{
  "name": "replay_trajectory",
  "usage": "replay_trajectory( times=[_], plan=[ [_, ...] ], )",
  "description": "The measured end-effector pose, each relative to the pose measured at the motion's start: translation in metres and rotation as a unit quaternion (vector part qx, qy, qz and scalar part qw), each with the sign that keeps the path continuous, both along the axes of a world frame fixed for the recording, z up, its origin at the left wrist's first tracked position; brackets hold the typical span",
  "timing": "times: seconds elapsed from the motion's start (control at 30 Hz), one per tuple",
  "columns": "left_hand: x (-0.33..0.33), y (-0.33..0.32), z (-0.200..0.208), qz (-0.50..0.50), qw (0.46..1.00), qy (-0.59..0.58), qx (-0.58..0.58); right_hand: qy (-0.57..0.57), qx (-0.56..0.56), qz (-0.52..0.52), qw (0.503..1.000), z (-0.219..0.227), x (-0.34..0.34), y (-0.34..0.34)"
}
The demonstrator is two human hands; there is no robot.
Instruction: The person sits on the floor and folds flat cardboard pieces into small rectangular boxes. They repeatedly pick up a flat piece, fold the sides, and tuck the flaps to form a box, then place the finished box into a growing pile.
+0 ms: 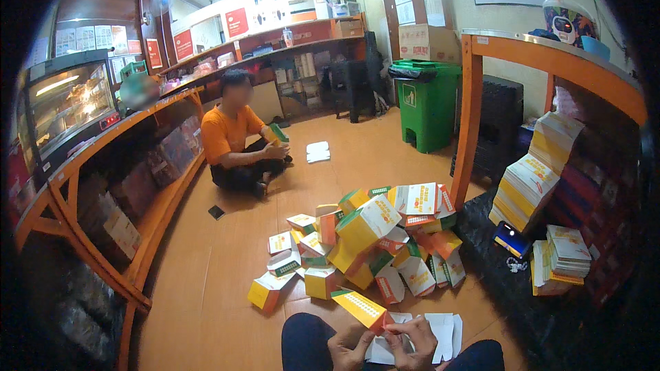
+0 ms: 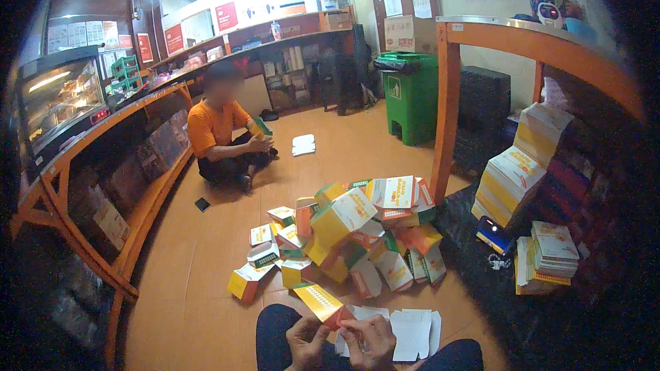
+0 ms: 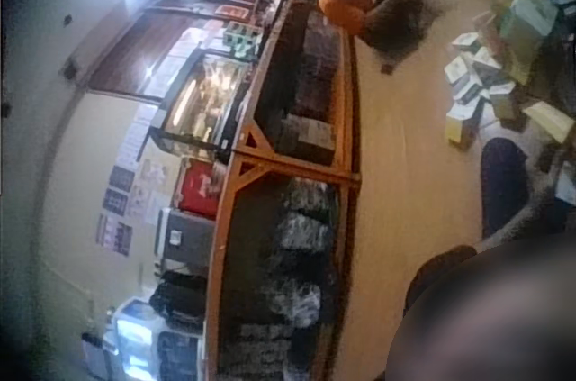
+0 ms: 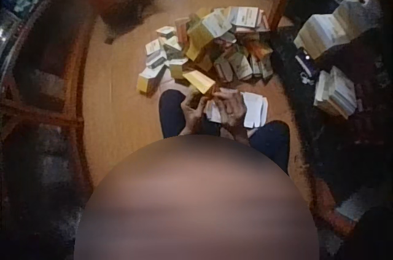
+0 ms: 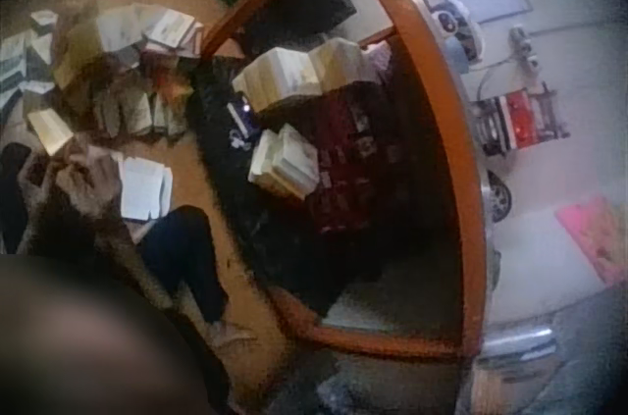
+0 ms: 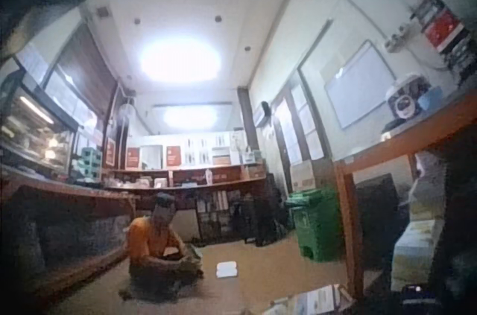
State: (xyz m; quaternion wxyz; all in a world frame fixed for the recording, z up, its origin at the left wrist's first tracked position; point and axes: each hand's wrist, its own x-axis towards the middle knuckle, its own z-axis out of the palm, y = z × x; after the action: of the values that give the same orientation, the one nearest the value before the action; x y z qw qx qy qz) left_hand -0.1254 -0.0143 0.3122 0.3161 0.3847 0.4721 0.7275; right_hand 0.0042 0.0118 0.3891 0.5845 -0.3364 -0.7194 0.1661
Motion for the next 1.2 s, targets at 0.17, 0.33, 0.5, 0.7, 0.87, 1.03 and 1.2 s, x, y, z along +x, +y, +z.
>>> replay_trajectory(
  times=[0.17,0.33,0.5,0.7,0.87,1.03,1.2],
  plan=[
    [0.005,-0.003,-0.005,-0.019,1.0,-0.001,-0.019,0.067,-0.018,0.004,0.998,0.004,-0.001,0.002],
    [0.011,0.002,-0.007,-0.03,0.999,-0.012,0.012,0.069,-0.027,-0.066,0.995,-0.008,-0.007,0.0],
    [0.003,0.009,-0.005,0.012,1.0,-0.006,0.008,-0.018,0.002,-0.019,1.0,-0.026,-0.007,0.009],
    [0.008,0.0,0.021,0.007,0.999,-0.021,-0.039,-0.136,0.081,0.004,0.987,-0.041,-0.013,0.021],
    [0.006,-0.001,0.039,-0.111,0.91,0.4,0.006,-0.035,-0.154,0.12,0.98,-0.04,0.019,0.02],
    [-0.01,0.013,0.033,-0.046,0.765,0.642,-0.026,0.132,-0.261,0.121,0.948,-0.03,0.02,0.02],
    [-0.016,0.01,0.02,0.011,0.891,0.442,0.102,0.098,-0.179,0.015,0.979,-0.022,0.013,0.013]
  ],
)
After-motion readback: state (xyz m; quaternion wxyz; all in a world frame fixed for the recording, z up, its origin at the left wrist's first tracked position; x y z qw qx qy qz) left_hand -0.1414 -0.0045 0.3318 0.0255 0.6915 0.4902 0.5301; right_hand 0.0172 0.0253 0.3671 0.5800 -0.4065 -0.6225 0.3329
